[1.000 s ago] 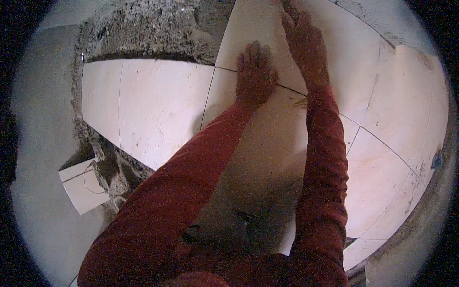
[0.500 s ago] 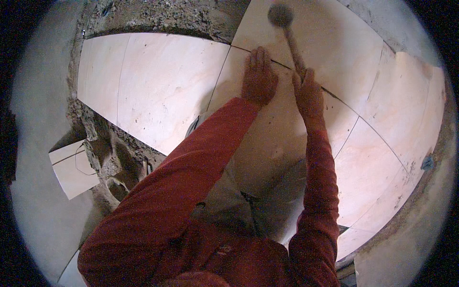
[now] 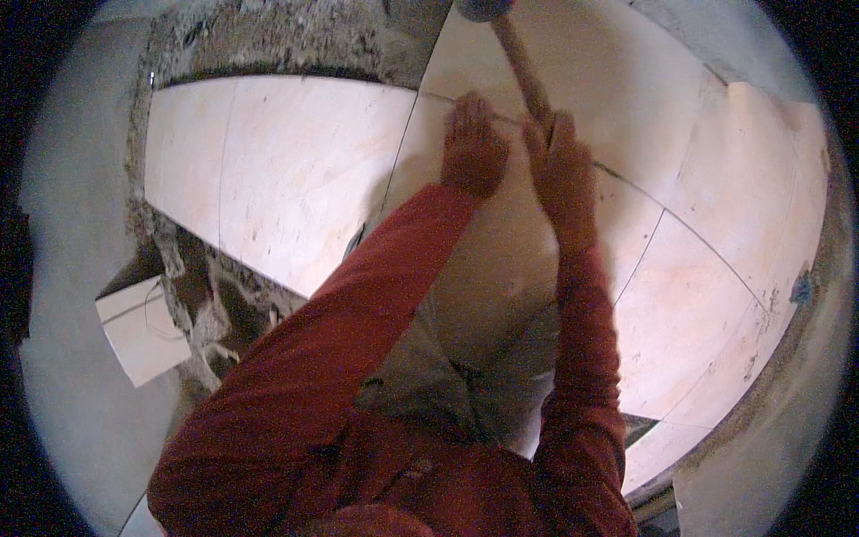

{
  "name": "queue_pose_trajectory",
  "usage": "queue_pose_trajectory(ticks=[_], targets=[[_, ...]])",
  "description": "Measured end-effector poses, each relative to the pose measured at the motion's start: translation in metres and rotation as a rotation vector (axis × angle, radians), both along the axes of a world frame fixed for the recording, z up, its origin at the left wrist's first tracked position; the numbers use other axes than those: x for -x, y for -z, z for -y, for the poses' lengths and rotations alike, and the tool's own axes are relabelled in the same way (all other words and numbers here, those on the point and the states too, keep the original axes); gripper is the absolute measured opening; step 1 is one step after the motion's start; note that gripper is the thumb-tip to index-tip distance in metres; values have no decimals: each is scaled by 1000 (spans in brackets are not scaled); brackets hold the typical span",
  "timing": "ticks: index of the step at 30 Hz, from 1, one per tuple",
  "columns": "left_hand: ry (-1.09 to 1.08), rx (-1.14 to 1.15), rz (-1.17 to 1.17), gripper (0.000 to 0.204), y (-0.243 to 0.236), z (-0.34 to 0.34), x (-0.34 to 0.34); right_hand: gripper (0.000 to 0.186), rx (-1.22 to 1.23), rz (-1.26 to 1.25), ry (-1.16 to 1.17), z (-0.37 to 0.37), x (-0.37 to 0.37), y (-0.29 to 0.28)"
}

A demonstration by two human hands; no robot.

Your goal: The person applies mortar to the floor using a trowel, places a tile onto the mortar, and taps it into place using a rubber mallet. They then use a cloth to wipe excess mortar from the tile surface and joints.

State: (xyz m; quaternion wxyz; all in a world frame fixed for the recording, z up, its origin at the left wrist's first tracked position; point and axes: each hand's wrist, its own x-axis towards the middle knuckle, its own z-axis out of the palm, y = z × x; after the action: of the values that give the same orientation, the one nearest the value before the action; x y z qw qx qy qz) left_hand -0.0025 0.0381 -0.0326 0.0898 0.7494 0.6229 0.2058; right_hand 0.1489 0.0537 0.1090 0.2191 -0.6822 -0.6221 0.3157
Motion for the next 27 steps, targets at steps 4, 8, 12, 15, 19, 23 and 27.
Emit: queue_pose_trajectory(ticks=[4, 8, 12, 15, 19, 23, 27], targets=[[10, 34, 48, 76, -17, -21, -11, 39, -26, 72, 64, 18, -12, 66], [7, -23, -71, 76, -13, -16, 10, 42, 174, -14, 33, 4, 5, -1], [27, -45, -89, 73, -20, -15, 3, 44, 66, -12, 112, 21, 4, 18], [42, -93, -125, 73, -7, -18, -12, 42, 45, 25, 71, 18, -26, 59], [21, -139, -357, 65, 17, -9, -5, 38, 91, -105, 64, 49, -31, 5], [6, -247, -151, 68, 13, -43, -11, 37, 85, -154, 215, 88, -63, -3], [108, -202, -330, 70, -2, -46, -40, 40, 60, -195, 468, 120, -109, 15]])
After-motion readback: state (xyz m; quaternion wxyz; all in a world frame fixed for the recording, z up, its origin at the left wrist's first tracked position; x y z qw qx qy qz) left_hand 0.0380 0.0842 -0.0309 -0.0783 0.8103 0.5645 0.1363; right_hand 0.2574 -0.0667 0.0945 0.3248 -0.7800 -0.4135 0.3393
